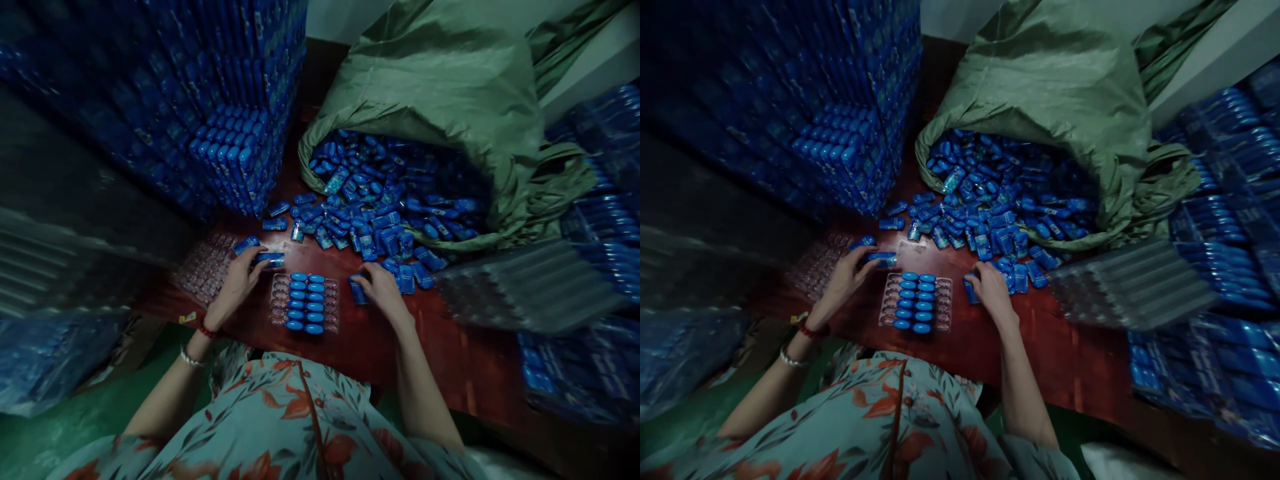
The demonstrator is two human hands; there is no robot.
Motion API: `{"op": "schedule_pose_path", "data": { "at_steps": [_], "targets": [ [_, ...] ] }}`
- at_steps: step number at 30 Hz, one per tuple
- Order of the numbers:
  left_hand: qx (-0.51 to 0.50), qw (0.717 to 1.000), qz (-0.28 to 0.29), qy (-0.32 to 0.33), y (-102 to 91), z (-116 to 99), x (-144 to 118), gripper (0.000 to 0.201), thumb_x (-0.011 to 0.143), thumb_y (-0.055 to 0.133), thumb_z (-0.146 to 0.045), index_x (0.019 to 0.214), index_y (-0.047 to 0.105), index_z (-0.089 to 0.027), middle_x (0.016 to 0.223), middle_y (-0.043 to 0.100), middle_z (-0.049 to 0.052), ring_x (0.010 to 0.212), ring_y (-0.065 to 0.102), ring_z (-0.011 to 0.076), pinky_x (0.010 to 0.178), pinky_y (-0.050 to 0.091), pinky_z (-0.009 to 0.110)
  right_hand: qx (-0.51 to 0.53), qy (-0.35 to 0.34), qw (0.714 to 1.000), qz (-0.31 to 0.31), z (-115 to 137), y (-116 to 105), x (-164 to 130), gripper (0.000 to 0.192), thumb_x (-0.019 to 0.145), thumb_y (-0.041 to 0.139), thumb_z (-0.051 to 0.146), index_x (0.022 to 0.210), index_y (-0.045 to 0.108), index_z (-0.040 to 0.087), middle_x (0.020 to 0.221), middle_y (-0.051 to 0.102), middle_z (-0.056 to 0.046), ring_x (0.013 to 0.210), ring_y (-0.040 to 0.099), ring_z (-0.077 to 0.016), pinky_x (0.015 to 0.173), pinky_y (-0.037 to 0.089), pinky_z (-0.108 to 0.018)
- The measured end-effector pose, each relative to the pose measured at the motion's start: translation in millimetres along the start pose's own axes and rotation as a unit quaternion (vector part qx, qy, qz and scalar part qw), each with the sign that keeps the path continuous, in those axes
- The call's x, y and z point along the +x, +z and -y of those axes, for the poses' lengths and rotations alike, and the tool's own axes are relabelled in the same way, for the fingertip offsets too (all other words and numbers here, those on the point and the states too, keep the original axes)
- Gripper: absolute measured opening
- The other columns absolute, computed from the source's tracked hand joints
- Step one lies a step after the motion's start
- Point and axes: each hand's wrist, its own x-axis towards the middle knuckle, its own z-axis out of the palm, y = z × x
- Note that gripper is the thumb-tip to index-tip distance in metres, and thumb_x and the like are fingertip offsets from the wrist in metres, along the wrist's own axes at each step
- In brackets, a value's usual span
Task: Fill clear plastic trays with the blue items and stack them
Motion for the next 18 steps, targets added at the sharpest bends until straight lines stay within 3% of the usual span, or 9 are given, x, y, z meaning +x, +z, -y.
{"op": "schedule_pose_path", "data": {
  "at_steps": [5,8,12,14,18],
  "targets": [
    [-0.009,0.998,0.019,-0.052,-0.6,14,-26,0.028,0.089,0.046,-0.03,0.107,0.063,-0.017,0.1,0.06,0.008,0.092,0.057,0.019,0.085,0.047,0.035,0.028,-0.019,0.999,0.014,4,7,-30,0.022,0.087,0.051,0.029,0.105,0.052,0.017,0.098,0.059,-0.009,0.085,0.059,-0.0206,0.068,0.044,-0.029],
    [0.009,0.999,0.031,-0.029,7.5,19,-32,0.03,0.083,0.055,-0.025,0.111,0.062,-0.019,0.103,0.055,0.007,0.098,0.055,0.0195,0.088,0.047,0.035,0.034,-0.024,0.998,0.052,10,7,-38,0.036,0.082,0.058,0.03,0.115,0.049,0.018,0.106,0.057,-0.01,0.089,0.059,-0.0217,0.068,0.044,-0.029],
    [0.034,0.997,0.06,0.029,7.8,12,-34,0.035,0.084,0.046,-0.013,0.117,0.058,-0.019,0.104,0.055,0.007,0.094,0.057,0.0176,0.086,0.049,0.033,0.108,-0.02,0.989,0.099,5,6,-39,0.024,0.078,0.06,0.03,0.098,0.054,0.019,0.083,0.061,-0.003,0.076,0.059,-0.019,0.066,0.043,-0.029],
    [0.048,0.996,0.058,0.042,3.0,5,-34,0.032,0.087,0.041,-0.013,0.114,0.059,-0.019,0.098,0.058,0.007,0.085,0.059,0.0161,0.079,0.05,0.03,0.167,-0.004,0.983,0.075,-2,4,-40,0.019,0.078,0.059,0.034,0.091,0.055,0.02,0.071,0.059,0.001,0.062,0.055,-0.016,0.06,0.042,-0.028],
    [0.05,0.996,0.029,0.065,-3.7,-5,-32,0.024,0.091,0.042,-0.023,0.107,0.06,-0.019,0.101,0.059,0.007,0.089,0.059,0.017,0.08,0.05,0.029,0.316,0.038,0.944,-0.089,-3,2,-39,0.029,0.078,0.059,0.044,0.095,0.055,0.021,0.075,0.06,0.0,0.06,0.055,-0.0139,0.057,0.044,-0.027]
  ]
}}
